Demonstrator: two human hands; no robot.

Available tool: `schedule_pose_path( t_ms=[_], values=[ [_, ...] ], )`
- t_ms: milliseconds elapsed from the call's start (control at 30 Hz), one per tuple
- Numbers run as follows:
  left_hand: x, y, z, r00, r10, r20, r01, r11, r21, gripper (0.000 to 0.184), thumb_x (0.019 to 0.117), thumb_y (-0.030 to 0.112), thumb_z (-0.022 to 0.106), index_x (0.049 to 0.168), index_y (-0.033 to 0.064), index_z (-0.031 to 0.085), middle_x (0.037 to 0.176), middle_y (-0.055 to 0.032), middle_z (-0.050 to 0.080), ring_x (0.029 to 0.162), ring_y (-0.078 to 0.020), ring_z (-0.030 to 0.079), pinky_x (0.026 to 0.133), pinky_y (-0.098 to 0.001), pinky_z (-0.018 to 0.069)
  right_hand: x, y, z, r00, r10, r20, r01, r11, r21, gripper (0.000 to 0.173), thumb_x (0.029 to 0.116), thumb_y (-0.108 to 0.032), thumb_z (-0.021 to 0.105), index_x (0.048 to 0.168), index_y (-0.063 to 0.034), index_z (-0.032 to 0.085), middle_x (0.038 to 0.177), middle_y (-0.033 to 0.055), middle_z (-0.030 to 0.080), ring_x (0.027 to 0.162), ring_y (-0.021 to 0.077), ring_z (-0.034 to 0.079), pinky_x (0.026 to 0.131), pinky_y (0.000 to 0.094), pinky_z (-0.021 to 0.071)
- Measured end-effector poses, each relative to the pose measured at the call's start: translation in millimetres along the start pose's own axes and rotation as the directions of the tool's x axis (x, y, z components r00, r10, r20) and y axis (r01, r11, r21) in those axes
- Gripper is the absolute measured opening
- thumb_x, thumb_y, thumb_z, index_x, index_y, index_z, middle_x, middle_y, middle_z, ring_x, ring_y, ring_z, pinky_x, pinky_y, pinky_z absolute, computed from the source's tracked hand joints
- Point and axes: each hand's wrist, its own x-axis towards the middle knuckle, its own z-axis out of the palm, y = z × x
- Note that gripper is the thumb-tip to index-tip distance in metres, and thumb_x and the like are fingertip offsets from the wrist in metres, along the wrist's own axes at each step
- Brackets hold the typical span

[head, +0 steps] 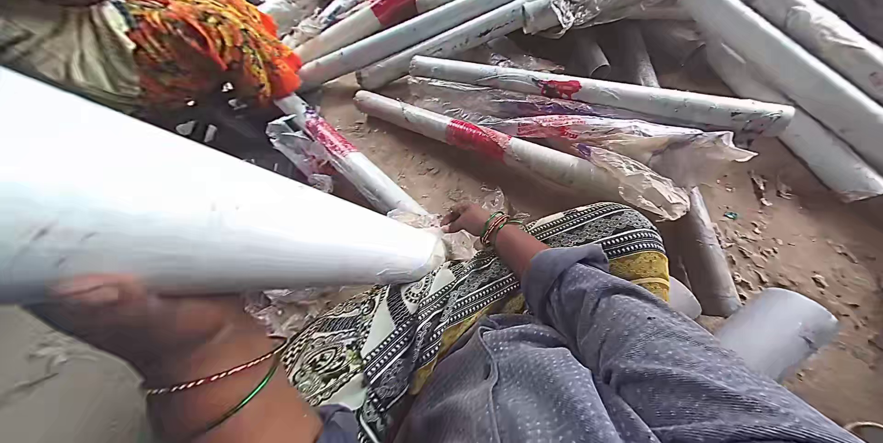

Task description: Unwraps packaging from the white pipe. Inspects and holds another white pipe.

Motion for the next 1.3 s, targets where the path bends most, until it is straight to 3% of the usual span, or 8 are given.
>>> schedule_pose_path(
  t_ms=[67, 200, 367, 500, 700, 900, 1167, 1300],
  values=[
    [12, 17, 19, 0.999, 0.043, 0.003, -0.043, 0.998, -0.053, 0.107, 0.069, 0.077, 0.075, 0.141, 0.0087, 0.034, 0.128, 0.0038, 0.058, 0.123, -0.0089, 0.058, 0.107, -0.0329, 0.0483, 5, 2, 4, 1.0, 0.007, -0.013, -0.007, 0.999, 0.032, 0.025, 0.0956, -0.004, 0.069, 0.119, 0.0055, 0.067, 0.119, 0.0184, 0.068, 0.109, 0.0207, 0.062, 0.102, 0.0411, 0.0459],
    [32, 16, 40, 0.993, 0.101, 0.058, -0.092, 0.986, -0.138, 0.113, 0.0703, 0.076, 0.075, 0.141, 0.0043, 0.024, 0.127, 0.0008, 0.057, 0.12, -0.0095, 0.06, 0.106, -0.0334, 0.0514, 1, 12, -3, 0.986, 0.033, -0.165, -0.029, 0.999, 0.026, 0.023, 0.1006, -0.014, 0.065, 0.117, 0.0023, 0.068, 0.116, 0.0181, 0.069, 0.108, 0.0249, 0.062, 0.1, 0.0476, 0.0449],
    [38, 13, 32, 0.997, 0.071, 0.017, -0.066, 0.976, -0.206, 0.073, 0.0849, 0.071, 0.062, 0.131, 0.0171, 0.043, 0.119, 0.0089, 0.063, 0.117, -0.0055, 0.061, 0.102, -0.0303, 0.0505, -10, 17, -57, 0.862, 0.13, -0.49, -0.096, 0.991, 0.094, 0.031, 0.1049, -0.022, 0.059, 0.124, 0.0011, 0.067, 0.119, 0.0223, 0.068, 0.114, 0.0345, 0.063, 0.102, 0.0555, 0.0438],
    [51, 0, 23, 0.992, 0.121, -0.029, -0.125, 0.967, -0.222, 0.068, 0.0886, 0.067, 0.061, 0.13, 0.0161, 0.043, 0.117, 0.0067, 0.063, 0.116, -0.0069, 0.062, 0.101, -0.031, 0.0507, -32, -15, -29, 0.944, -0.134, -0.301, 0.113, 0.99, -0.086, 0.024, 0.1014, -0.025, 0.065, 0.108, -0.0019, 0.07, 0.093, 0.0127, 0.068, 0.085, 0.0232, 0.061, 0.081, 0.0486, 0.0476],
    [62, -3, 32, 0.993, 0.103, -0.062, -0.112, 0.982, -0.152, 0.033, 0.1087, 0.035, 0.026, 0.128, 0.0123, 0.041, 0.118, 0.0051, 0.062, 0.116, -0.0061, 0.061, 0.102, -0.0294, 0.0496, -37, -37, 11, 0.91, -0.414, -0.016, 0.366, 0.823, -0.434, 0.034, 0.0981, -0.031, 0.069, 0.117, -0.0024, 0.071, 0.11, 0.0184, 0.071, 0.096, 0.0356, 0.07, 0.082, 0.0587, 0.0526],
    [70, -8, 44, 0.998, 0.051, 0.029, -0.048, 0.996, -0.075, 0.032, 0.1087, 0.036, 0.029, 0.129, 0.0152, 0.041, 0.118, 0.0086, 0.061, 0.117, -0.0033, 0.06, 0.103, -0.0273, 0.0497, -18, -44, 31, 0.884, -0.467, -0.018, 0.391, 0.76, -0.519, 0.035, 0.0965, -0.027, 0.07, 0.121, -0.0021, 0.067, 0.112, 0.0196, 0.07, 0.094, 0.0387, 0.071, 0.075, 0.0596, 0.0543],
    [80, -17, 67, 0.997, 0.067, 0.029, -0.062, 0.987, -0.147, 0.048, 0.1015, 0.043, 0.051, 0.132, 0.0101, 0.033, 0.117, 0.0053, 0.059, 0.113, -0.0036, 0.061, 0.1, -0.0264, 0.0514, -6, -38, 25, 0.823, -0.543, -0.166, 0.406, 0.767, -0.496, 0.012, 0.0961, -0.007, 0.064, 0.097, 0.0027, 0.07, 0.097, 0.0206, 0.069, 0.083, 0.0392, 0.07, 0.068, 0.0583, 0.0543],
    [87, -20, 80, 0.998, 0.058, 0.007, -0.055, 0.982, -0.179, 0.083, 0.0917, 0.056, 0.065, 0.14, 0.0031, 0.023, 0.121, -0.001, 0.056, 0.113, -0.0082, 0.061, 0.101, -0.0304, 0.0529, -21, -44, 21, 0.842, -0.477, -0.252, 0.371, 0.851, -0.371, 0.017, 0.0969, -0.013, 0.066, 0.107, 0.0004, 0.071, 0.099, 0.0182, 0.07, 0.082, 0.0338, 0.068, 0.071, 0.055, 0.0535]
  ],
)
